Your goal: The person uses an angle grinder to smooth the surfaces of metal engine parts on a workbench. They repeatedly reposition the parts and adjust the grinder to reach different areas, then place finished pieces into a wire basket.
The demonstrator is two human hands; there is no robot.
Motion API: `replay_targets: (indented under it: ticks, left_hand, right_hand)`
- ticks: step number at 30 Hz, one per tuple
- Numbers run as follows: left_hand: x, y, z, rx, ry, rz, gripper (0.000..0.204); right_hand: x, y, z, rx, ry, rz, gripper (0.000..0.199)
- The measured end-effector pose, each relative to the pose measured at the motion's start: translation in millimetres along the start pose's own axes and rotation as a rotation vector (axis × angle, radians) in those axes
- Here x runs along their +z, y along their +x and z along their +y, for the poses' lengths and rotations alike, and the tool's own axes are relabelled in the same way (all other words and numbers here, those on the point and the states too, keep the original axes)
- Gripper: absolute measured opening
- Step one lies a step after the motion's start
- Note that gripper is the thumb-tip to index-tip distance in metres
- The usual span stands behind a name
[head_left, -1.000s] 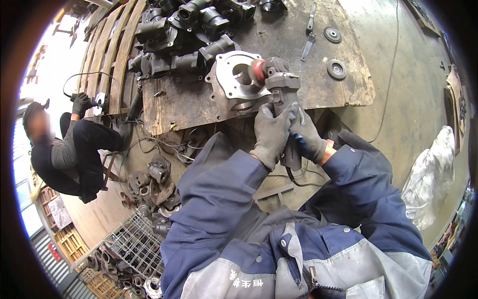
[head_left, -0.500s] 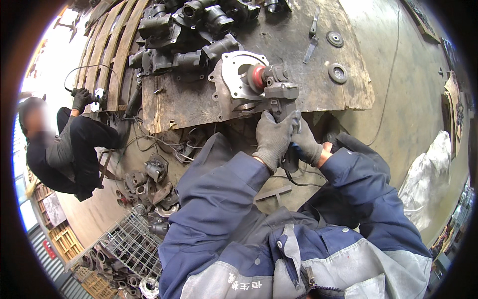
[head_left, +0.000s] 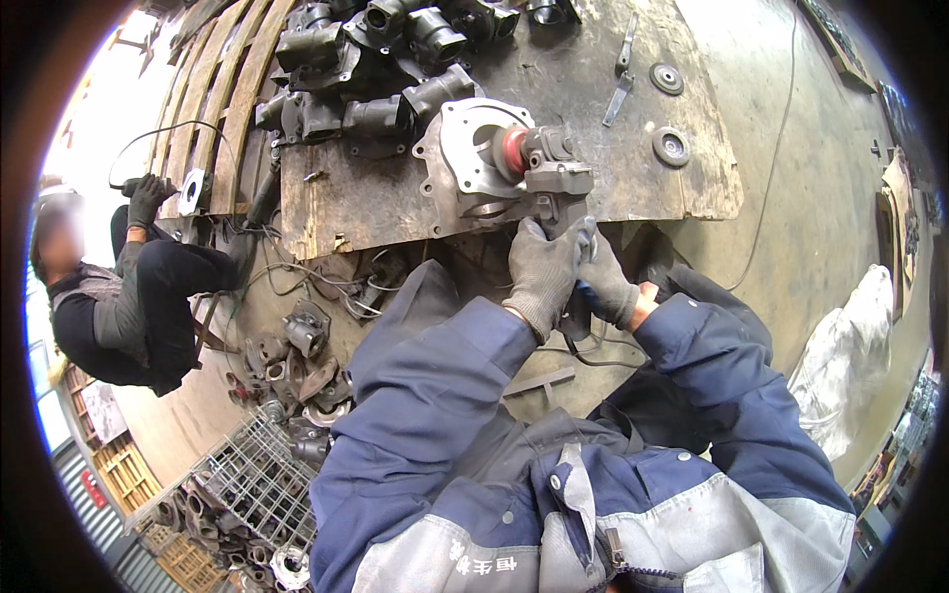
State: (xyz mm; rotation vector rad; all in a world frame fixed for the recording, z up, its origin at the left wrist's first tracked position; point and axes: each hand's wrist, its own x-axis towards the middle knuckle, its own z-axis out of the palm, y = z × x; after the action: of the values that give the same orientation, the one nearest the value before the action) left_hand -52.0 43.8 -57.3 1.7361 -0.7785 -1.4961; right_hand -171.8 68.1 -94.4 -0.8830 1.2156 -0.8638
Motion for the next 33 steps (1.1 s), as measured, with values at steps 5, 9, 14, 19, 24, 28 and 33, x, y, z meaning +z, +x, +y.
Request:
replay_targets:
  ticks: [5, 9, 14, 19, 24, 28, 33]
  left_hand:
    - [-2.7, -3.2, 2.8, 0.001, -0.059, -0.031, 0.047]
    - [-3.6, -2.4, 3.0, -0.090, -0.084, -0.106, 0.043]
    - [-1.7, -1.2, -4.2, -0.013, -0.084, -0.047, 0.047]
    - [8.5, 11.2, 3.7, 0.020, -0.153, -0.112, 0.050]
    - [18.7, 7.8, 15.4, 0.065, -0.085, -0.129, 0.053]
    - [18.6, 1.9, 18.7, 0.069, -0.121, -0.139, 0.056]
    - [12.3, 1.9, 16.1, 0.026, -0.064, -0.057, 0.056]
  right_hand:
    - [1.7, -1.6, -7.5, -0.022, -0.081, -0.015, 0.038]
    - [2.4, -5.5, -13.2, -0.032, -0.189, 0.039, 0.038]
    - [0.5, -5.2, -4.5, -0.072, -0.136, -0.011, 0.038]
    - [-7.5, 9.1, 2.4, -0.069, -0.001, 0.033, 0.041]
    - [-17.4, 4.5, -1.9, -0.044, -0.060, 0.128, 0.040]
    - [-24.5, 4.9, -5.4, -0.094, -0.092, 0.084, 0.037]
    - [-21.5, 6.3, -10.2, -0.069, 0.006, -0.041, 0.037]
